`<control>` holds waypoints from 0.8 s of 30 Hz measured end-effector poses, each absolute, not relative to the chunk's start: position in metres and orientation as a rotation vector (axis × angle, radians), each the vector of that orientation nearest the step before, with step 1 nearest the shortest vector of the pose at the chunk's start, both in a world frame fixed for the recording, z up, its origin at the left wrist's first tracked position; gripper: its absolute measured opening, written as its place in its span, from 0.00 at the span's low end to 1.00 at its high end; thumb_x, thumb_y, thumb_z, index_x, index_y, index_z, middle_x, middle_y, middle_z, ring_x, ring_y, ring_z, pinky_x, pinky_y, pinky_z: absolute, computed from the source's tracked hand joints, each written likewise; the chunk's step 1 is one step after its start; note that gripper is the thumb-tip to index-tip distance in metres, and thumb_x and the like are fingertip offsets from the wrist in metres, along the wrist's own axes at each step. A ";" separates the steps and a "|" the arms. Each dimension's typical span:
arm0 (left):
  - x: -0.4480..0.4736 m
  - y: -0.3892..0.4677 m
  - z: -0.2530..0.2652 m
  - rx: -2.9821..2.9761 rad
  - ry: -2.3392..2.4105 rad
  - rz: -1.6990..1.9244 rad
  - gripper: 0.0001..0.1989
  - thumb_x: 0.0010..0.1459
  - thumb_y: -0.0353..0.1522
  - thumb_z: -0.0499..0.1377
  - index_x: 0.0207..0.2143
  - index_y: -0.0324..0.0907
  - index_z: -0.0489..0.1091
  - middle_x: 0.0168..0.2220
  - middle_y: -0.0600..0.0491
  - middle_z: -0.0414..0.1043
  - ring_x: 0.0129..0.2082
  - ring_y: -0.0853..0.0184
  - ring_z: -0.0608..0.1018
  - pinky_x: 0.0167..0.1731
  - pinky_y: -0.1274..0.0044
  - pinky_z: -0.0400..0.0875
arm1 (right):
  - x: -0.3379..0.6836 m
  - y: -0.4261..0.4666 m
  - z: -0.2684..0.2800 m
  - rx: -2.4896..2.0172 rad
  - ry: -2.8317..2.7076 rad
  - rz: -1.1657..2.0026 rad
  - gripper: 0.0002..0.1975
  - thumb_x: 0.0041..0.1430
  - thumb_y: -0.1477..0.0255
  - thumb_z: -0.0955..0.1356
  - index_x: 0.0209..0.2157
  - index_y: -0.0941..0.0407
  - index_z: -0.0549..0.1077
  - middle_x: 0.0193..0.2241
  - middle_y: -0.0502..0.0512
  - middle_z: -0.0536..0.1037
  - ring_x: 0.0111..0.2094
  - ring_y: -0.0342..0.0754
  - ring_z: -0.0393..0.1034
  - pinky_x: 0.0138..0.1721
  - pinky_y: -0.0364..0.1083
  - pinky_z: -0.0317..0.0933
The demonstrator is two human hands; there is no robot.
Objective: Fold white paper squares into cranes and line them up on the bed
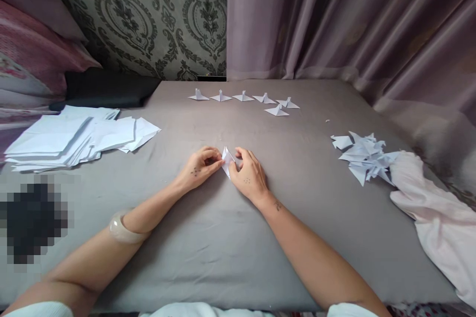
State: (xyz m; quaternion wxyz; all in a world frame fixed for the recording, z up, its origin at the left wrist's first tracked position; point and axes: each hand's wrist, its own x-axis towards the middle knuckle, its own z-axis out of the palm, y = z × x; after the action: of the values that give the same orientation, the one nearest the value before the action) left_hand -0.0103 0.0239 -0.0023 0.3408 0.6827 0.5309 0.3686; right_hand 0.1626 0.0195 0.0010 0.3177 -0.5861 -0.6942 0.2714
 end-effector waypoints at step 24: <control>-0.003 0.017 0.018 1.066 0.988 1.107 0.20 0.45 0.34 0.70 0.39 0.40 0.69 0.35 0.54 0.72 0.36 0.70 0.74 0.40 0.77 0.68 | 0.164 0.025 0.017 -0.997 -0.854 1.872 0.18 0.40 0.68 0.77 0.32 0.54 0.70 0.30 0.49 0.78 0.32 0.45 0.74 0.37 0.47 0.68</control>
State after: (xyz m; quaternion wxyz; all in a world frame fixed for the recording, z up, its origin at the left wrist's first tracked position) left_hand -0.0026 0.0170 0.0181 0.6109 0.4620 0.4280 0.4797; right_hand 0.1642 0.0251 0.0172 0.4150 -0.3967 -0.3397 0.7450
